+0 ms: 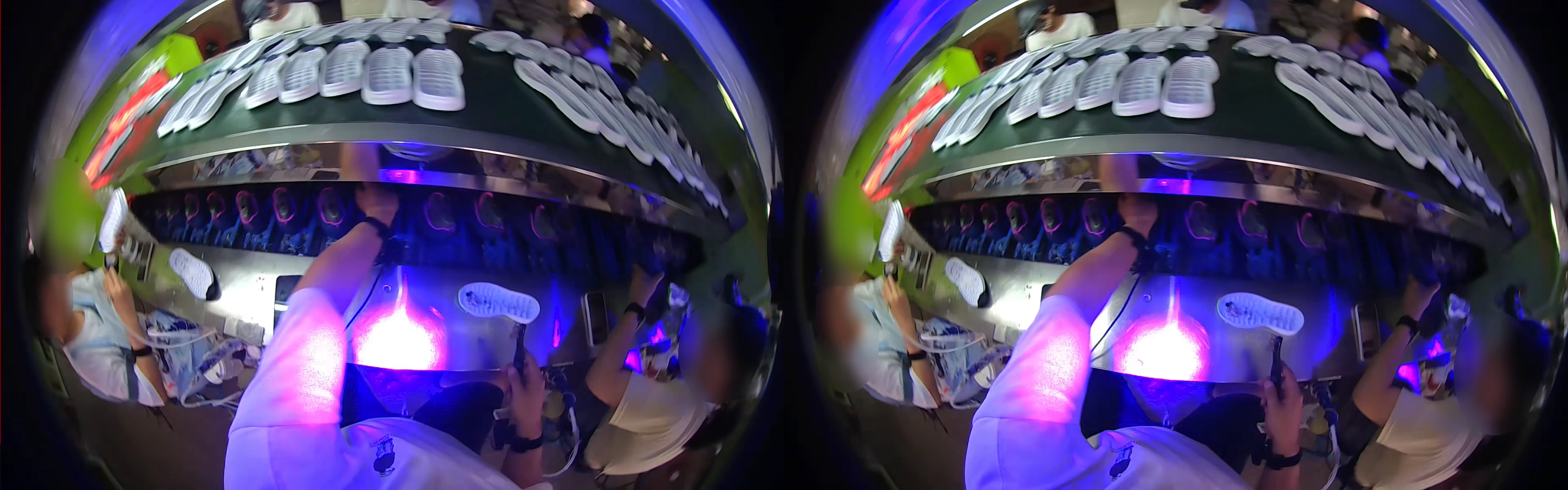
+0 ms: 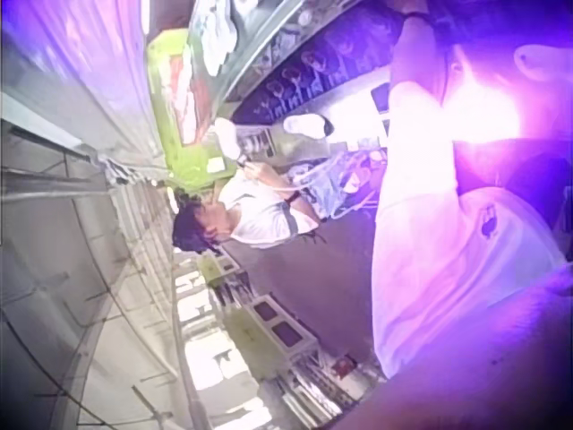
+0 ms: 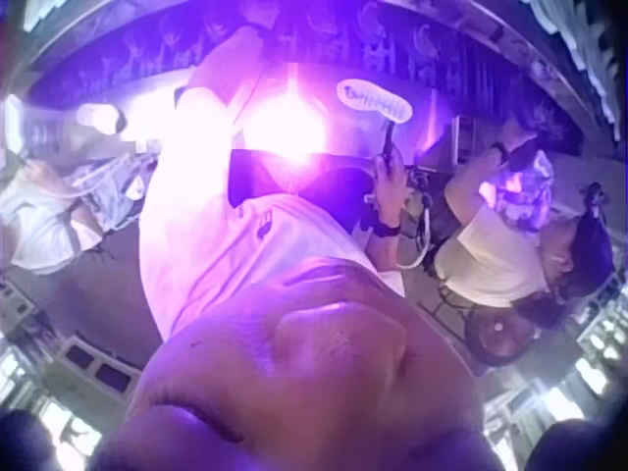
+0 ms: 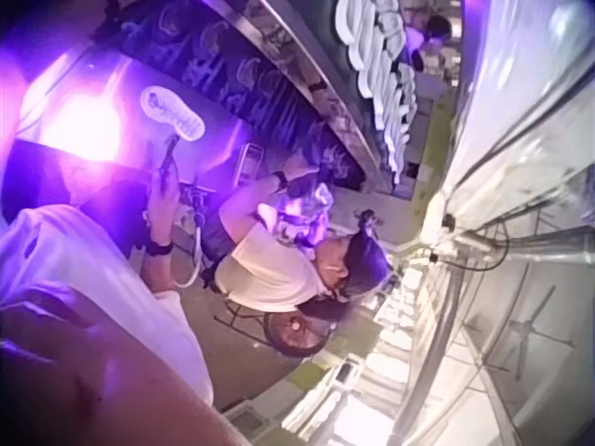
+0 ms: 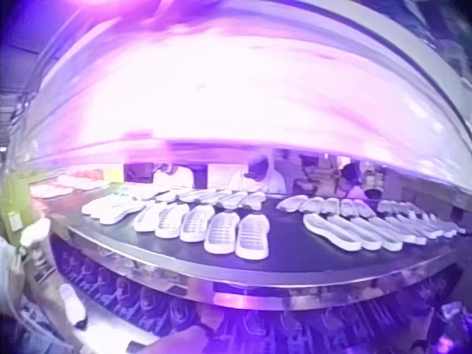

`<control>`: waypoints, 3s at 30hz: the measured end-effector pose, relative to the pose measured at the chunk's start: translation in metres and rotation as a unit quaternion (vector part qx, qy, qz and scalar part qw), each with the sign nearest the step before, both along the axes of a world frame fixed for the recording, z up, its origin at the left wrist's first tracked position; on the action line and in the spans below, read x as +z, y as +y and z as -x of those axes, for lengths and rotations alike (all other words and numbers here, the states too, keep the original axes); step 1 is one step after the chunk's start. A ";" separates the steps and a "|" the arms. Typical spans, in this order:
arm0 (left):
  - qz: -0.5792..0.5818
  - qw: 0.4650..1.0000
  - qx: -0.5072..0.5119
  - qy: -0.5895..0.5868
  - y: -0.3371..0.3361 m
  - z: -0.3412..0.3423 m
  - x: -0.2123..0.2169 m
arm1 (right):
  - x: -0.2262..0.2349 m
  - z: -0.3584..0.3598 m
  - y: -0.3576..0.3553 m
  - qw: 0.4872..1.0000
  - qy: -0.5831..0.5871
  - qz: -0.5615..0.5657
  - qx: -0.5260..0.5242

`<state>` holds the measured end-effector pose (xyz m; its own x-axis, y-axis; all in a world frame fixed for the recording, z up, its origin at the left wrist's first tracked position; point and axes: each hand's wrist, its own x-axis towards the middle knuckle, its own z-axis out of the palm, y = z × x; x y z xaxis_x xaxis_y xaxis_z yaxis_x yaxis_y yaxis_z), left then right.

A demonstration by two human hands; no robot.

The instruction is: The recorder is assembling shoe components on a production line, using a tool to apply pressure or glue to the shoe uppers.

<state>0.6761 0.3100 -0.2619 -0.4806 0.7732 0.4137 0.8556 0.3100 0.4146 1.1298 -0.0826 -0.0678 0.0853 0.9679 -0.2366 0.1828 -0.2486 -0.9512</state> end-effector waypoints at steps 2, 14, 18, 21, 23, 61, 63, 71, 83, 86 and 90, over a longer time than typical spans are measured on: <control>-0.003 0.998 -0.068 -0.014 -0.044 -0.087 0.030 | -0.003 -0.016 -0.015 0.997 -0.048 0.018 -0.051; 0.191 0.747 -0.636 0.037 -0.330 -0.135 0.205 | 0.009 -0.024 0.002 0.995 -0.027 -0.092 -0.021; 0.189 0.797 -0.523 0.234 -0.355 -0.199 0.182 | 0.030 -0.018 -0.008 0.987 -0.009 -0.157 -0.009; 0.095 0.786 -0.523 0.315 -0.360 -0.194 0.142 | 0.050 -0.020 -0.020 0.982 -0.013 -0.187 0.010; 0.073 0.749 -0.607 0.256 -0.352 -0.172 0.154 | 0.057 -0.022 -0.027 0.978 -0.120 -0.168 0.016; -0.010 0.849 -0.528 -0.013 -0.479 -0.115 0.143 | -0.037 0.046 -0.026 0.955 0.014 0.107 0.277; -0.011 0.847 -0.532 -0.015 -0.479 -0.116 0.143 | -0.035 0.051 -0.014 0.956 -0.027 0.104 0.272; -0.015 0.851 -0.525 -0.025 -0.475 -0.116 0.152 | -0.043 0.058 -0.003 0.965 0.007 0.085 0.248; 0.049 0.863 -0.501 0.032 -0.460 -0.153 0.188 | -0.004 0.025 -0.046 0.957 0.053 0.115 0.263; 0.086 0.863 -0.497 0.038 -0.456 -0.164 0.195 | -0.004 0.017 -0.047 0.957 0.042 0.110 0.265; 0.061 0.881 -0.469 0.011 -0.451 -0.180 0.203 | 0.003 0.013 -0.053 0.959 0.063 0.117 0.249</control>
<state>0.8564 -0.1411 -0.0585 0.4003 0.8654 0.3015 0.7671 -0.4964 0.4064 1.1167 -0.1356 -0.0643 -0.4175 0.8004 -0.4302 0.2216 -0.3695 -0.9024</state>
